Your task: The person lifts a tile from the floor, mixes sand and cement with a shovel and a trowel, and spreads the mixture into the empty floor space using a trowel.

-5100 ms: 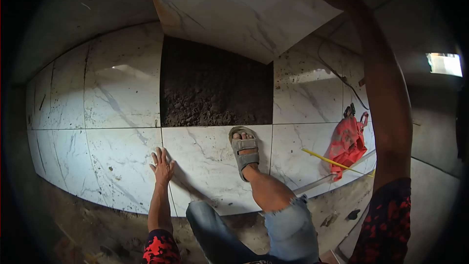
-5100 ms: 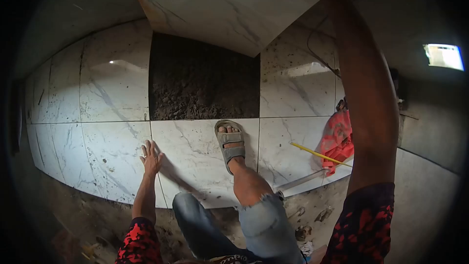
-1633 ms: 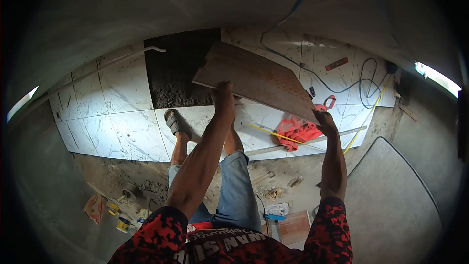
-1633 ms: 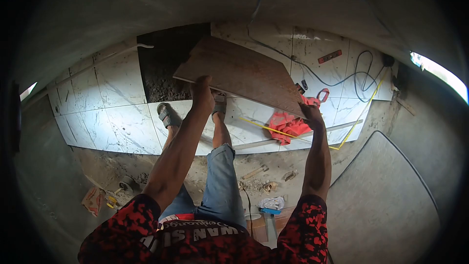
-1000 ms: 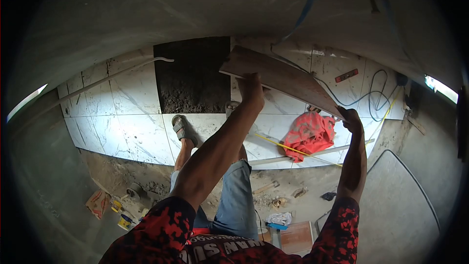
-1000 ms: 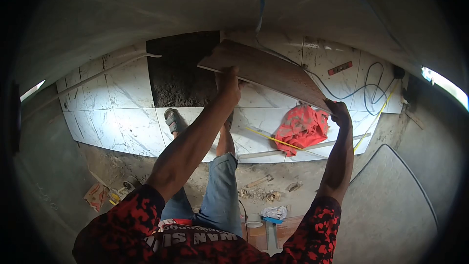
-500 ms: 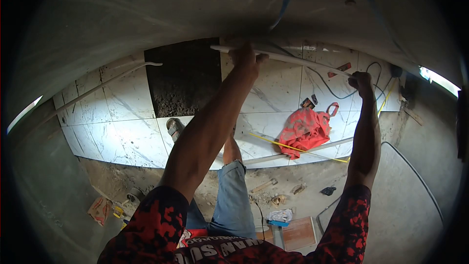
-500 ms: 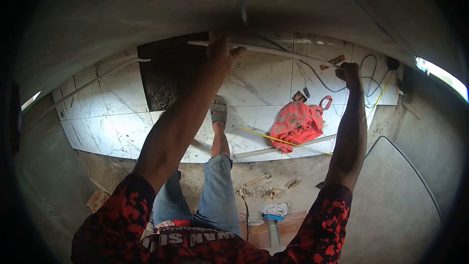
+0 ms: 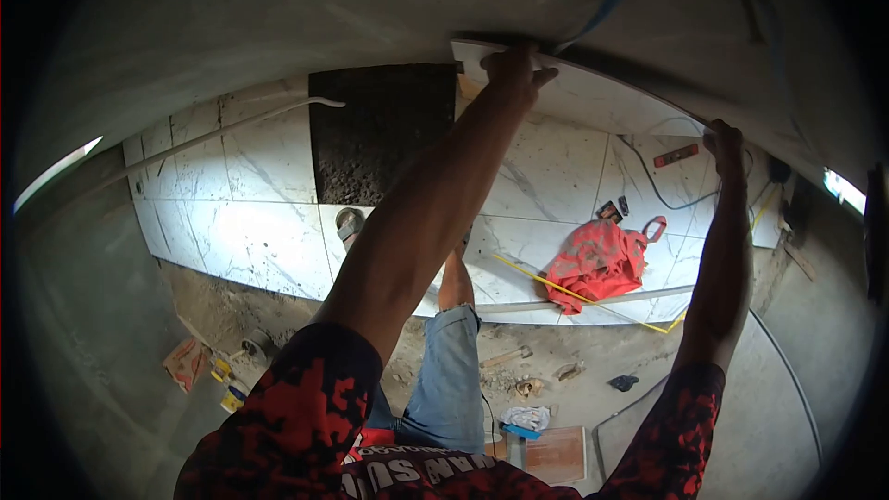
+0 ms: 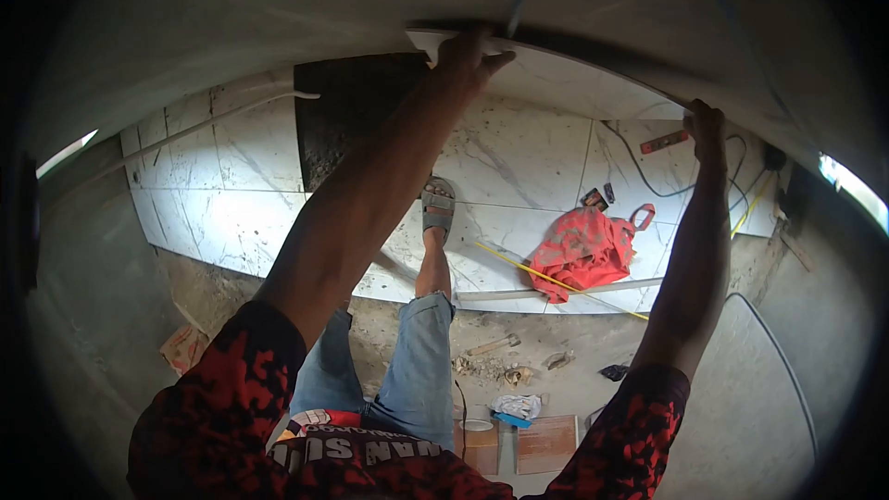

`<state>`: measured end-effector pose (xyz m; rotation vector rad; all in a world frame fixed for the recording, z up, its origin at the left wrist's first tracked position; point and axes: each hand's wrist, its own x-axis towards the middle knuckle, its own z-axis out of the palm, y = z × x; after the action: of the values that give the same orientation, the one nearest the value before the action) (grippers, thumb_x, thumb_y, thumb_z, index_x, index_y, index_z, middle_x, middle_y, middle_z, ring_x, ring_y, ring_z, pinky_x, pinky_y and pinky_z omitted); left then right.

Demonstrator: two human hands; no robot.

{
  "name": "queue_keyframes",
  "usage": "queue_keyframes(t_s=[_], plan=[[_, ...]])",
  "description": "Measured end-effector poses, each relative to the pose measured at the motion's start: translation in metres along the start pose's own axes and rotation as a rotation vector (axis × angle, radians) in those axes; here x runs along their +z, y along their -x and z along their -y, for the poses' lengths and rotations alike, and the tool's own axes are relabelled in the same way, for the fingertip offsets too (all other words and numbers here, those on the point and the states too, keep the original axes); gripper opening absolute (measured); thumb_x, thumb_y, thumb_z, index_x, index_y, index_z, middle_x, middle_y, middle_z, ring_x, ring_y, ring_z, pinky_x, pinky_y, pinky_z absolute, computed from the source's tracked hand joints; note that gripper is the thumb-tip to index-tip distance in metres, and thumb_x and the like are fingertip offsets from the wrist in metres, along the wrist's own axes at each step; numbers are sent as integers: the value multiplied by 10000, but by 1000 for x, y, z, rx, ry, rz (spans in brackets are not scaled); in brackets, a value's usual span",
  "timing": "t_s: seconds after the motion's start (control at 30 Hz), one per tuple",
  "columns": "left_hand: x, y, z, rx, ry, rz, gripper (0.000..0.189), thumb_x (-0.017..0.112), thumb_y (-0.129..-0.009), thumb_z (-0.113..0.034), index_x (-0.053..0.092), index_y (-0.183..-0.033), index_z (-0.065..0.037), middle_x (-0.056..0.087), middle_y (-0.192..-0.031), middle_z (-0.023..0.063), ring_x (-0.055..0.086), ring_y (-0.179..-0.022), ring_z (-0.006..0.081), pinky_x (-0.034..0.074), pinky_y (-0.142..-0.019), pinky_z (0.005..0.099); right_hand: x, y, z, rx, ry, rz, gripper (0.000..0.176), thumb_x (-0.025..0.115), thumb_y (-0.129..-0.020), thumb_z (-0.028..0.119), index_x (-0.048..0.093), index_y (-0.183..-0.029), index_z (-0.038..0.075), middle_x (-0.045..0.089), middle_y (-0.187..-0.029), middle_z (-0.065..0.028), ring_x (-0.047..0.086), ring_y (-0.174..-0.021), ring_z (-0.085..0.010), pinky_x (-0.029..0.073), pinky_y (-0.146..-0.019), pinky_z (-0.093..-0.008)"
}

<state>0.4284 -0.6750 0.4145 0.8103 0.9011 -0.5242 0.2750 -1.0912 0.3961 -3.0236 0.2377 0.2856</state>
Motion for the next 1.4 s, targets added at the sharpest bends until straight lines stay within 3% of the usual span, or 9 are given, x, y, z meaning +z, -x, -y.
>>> queue_keyframes(t_s=[0.17,0.53,0.6,0.7,0.83,0.93,1.03,1.2,1.4], plan=[[-16,2,-5,-64,49,146,829,619,-793,-10,13,-1358,-44,321,-1284,235,427,-1173,378,569,-845,487,-6,-20,4,-6,76,8,197,668,-727,85,599,-911,74,634,-811,-167,626,-761,-341,499,-652,-420],[-83,26,8,41,-230,227,1129,718,-729,-32,-165,-1428,-112,267,-1388,273,482,-1157,358,539,-814,469,37,-38,-63,-160,334,-60,358,704,-729,150,588,-1061,78,622,-940,-169,588,-853,-381,485,-737,-443],[-132,50,21,36,-398,264,986,716,-749,-86,32,-1459,-93,384,-1335,212,497,-1150,282,540,-782,412,39,-26,-53,-121,343,-102,375,687,-766,156,563,-1112,78,628,-942,-153,583,-868,-368,484,-729,-444],[-244,87,45,-116,-579,209,617,690,-776,-137,389,-1305,-40,572,-1096,129,581,-980,189,530,-737,345,48,-13,-9,811,-1201,-216,465,608,-875,188,421,-1292,102,594,-1134,-141,545,-1032,-343,492,-782,-456],[-452,169,59,130,-1432,-26,320,666,-767,-194,606,-989,27,649,-912,151,635,-819,238,491,-717,336,54,62,108,902,-1303,-347,638,532,-926,290,191,-1433,106,342,-1405,-142,471,-1164,-371,473,-896,-476],[-543,265,40,-231,-1502,-426,278,588,-719,-159,663,-950,-24,657,-878,216,634,-849,374,487,-738,419,181,158,81,593,-1158,262,485,551,-840,150,462,-1313,86,544,-1204,-58,545,-1007,-234,470,-835,-419],[-621,347,53,-146,-1448,-504,257,575,-735,-153,666,-941,-30,661,-864,209,643,-823,364,488,-730,419,186,237,211,-827,69,697,174,448,-871,91,556,-977,5,578,-982,-181,551,-973,-343,437,-854,-434],[-643,409,81,-346,-1135,-551,458,549,-849,-362,576,-1165,-32,606,-1082,266,581,-1055,360,443,-908,402,89,305,438,33,-543,1251,563,524,-853,376,463,-1290,26,569,-1185,-239,568,-1103,-315,435,-917,-358],[-634,406,89,-575,-1277,-329,864,534,-810,-557,162,-1461,-126,153,-1414,393,367,-1254,486,326,-1028,508,79,366,535,-347,-249,1275,591,535,-851,364,447,-1288,-23,491,-1261,-273,470,-1196,-367,371,-1003,-396]])
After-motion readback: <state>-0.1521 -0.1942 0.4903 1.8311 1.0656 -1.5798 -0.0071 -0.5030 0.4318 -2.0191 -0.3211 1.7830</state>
